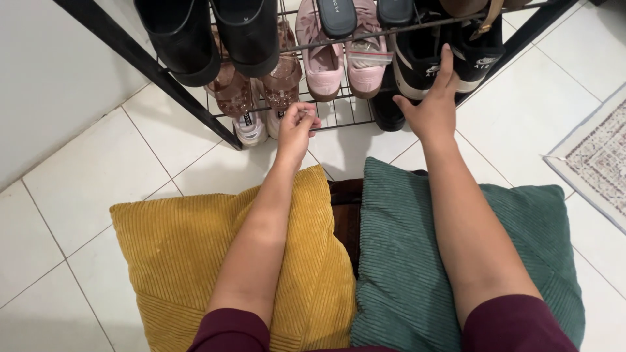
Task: Organizing and inspecting various shoes on a multi-tier shoe rack
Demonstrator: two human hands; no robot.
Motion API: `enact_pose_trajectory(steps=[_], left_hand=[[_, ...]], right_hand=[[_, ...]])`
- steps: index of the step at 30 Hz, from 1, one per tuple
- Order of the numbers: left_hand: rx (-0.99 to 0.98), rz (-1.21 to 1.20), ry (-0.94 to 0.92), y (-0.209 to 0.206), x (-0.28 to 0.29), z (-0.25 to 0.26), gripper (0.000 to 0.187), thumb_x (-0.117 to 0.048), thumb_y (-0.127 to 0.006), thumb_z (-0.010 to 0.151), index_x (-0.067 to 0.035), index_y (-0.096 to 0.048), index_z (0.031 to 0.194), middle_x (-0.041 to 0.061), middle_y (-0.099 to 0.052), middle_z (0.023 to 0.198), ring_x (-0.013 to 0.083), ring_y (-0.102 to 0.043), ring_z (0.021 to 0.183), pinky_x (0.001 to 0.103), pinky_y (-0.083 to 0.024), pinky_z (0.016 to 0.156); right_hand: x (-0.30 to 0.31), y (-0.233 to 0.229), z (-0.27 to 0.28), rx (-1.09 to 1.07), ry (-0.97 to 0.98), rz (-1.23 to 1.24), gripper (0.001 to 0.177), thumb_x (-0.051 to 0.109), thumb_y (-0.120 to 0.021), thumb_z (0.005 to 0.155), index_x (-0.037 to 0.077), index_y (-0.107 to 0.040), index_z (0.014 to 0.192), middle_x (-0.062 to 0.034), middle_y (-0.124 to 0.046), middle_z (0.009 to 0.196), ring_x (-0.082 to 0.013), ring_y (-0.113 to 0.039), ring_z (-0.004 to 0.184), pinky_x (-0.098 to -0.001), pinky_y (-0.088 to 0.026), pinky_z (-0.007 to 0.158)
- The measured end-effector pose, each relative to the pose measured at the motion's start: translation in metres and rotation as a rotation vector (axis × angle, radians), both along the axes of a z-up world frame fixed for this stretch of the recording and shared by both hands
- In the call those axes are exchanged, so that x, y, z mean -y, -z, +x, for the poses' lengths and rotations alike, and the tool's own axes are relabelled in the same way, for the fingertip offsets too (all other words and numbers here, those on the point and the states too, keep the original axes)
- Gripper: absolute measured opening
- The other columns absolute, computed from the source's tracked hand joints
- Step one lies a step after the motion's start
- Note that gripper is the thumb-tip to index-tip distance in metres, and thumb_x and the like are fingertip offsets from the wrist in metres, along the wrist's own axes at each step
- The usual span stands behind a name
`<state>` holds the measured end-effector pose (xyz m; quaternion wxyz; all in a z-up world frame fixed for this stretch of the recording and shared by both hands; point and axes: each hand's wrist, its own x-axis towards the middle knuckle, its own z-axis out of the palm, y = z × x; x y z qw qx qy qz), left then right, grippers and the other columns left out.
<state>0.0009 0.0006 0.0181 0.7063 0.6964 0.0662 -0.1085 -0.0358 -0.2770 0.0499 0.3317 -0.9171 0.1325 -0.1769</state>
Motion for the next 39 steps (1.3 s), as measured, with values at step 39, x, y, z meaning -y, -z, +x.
enact_pose_trajectory(steps=[39], left_hand=[[0.163, -0.054, 0.001, 0.023, -0.001, 0.004, 0.014, -0.011, -0.059, 0.097, -0.014, -0.065, 0.11, 0.005, -0.071, 0.088, 0.0126, -0.071, 0.081, 0.023, -0.054, 0.068]], right_hand=[[0.004, -0.005, -0.062, 0.447, 0.072, -0.339, 0.088, 0.003, -0.091, 0.063, 0.019, -0.045, 0.136, -0.0135, -0.052, 0.14, -0.04, -0.059, 0.108, -0.0468, -0.052, 0.091]])
